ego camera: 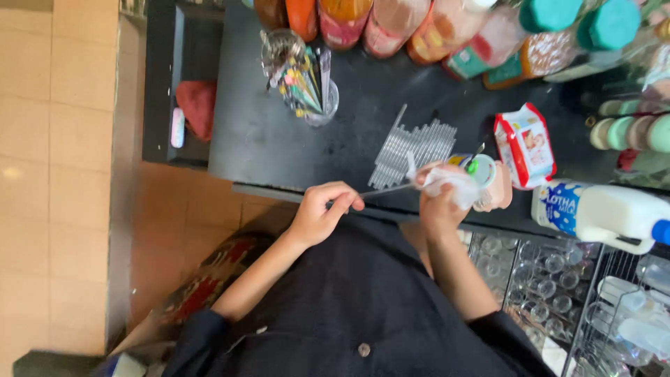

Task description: Cleaning a reusable metal straw using a wet wipe on a counter.

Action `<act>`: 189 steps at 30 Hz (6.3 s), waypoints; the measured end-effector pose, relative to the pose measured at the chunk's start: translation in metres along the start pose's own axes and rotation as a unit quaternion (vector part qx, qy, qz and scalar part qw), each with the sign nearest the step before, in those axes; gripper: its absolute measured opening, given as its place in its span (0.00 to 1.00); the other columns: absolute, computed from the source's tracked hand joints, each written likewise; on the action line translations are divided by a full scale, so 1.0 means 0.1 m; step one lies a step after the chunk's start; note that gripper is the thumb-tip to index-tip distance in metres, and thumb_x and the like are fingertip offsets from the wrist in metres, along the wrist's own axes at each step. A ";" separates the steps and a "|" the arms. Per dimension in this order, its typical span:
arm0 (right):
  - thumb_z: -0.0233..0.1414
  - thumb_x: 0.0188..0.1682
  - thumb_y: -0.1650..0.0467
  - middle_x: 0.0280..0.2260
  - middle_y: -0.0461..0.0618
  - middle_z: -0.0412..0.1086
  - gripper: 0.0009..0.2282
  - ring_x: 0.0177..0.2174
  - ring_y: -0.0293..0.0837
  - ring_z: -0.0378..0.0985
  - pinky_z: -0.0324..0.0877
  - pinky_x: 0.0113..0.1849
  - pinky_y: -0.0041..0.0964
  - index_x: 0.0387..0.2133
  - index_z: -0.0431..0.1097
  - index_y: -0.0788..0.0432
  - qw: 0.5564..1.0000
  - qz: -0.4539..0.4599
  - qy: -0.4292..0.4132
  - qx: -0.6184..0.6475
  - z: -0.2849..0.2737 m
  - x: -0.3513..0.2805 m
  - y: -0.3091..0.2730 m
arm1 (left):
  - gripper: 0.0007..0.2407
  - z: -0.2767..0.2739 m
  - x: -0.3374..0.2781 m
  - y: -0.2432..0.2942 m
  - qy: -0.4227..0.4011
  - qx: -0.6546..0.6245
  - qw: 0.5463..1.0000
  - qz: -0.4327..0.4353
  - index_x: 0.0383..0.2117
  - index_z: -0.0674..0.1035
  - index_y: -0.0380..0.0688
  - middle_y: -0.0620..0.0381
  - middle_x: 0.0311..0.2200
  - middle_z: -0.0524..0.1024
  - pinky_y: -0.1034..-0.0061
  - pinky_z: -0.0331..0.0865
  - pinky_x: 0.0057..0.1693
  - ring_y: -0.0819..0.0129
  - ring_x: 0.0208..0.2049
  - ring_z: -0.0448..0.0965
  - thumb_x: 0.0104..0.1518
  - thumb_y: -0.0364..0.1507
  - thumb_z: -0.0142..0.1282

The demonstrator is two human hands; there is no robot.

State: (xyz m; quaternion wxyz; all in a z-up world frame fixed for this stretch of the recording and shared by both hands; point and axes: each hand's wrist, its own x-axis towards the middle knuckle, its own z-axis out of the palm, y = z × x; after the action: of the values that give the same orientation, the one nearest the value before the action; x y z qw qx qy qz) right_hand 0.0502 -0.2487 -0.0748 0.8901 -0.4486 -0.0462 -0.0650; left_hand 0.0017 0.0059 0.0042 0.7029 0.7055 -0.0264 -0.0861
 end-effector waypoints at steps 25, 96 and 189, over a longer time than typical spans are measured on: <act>0.51 0.53 0.75 0.38 0.54 0.76 0.07 0.40 0.43 0.80 0.76 0.44 0.38 0.41 0.72 0.67 0.970 0.125 0.000 -0.208 1.23 -0.35 0.46 | 0.07 -0.78 0.01 -0.02 0.084 0.058 0.990 0.101 0.28 0.80 0.37 0.56 0.30 0.77 0.82 0.69 0.34 0.78 0.25 0.75 0.51 0.19 0.70; 0.57 0.59 0.62 0.48 0.41 0.71 0.19 0.50 0.38 0.74 0.65 0.59 0.44 0.60 0.62 0.52 0.981 -0.008 0.186 0.054 -1.10 -0.63 -0.84 | 0.14 -0.05 0.68 -1.17 0.005 0.351 0.933 -0.072 0.26 0.82 0.41 0.60 0.22 0.83 0.73 0.73 0.32 0.66 0.23 0.82 0.43 0.36 0.75; 0.56 0.51 0.75 0.36 0.56 0.80 0.08 0.37 0.41 0.82 0.75 0.42 0.33 0.40 0.75 0.70 0.943 0.087 -0.027 -0.320 -0.04 -0.03 -0.34 | 0.05 0.27 0.13 -0.23 0.028 0.190 0.978 0.079 0.30 0.81 0.42 0.56 0.24 0.80 0.77 0.71 0.33 0.71 0.23 0.78 0.57 0.30 0.63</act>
State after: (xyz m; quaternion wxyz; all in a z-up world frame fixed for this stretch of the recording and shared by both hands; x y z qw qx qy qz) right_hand 0.0421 -0.2714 -0.0506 0.7004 -0.7136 -0.0077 0.0133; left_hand 0.0083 -0.0231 -0.0196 0.5610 0.8241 -0.0784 -0.0035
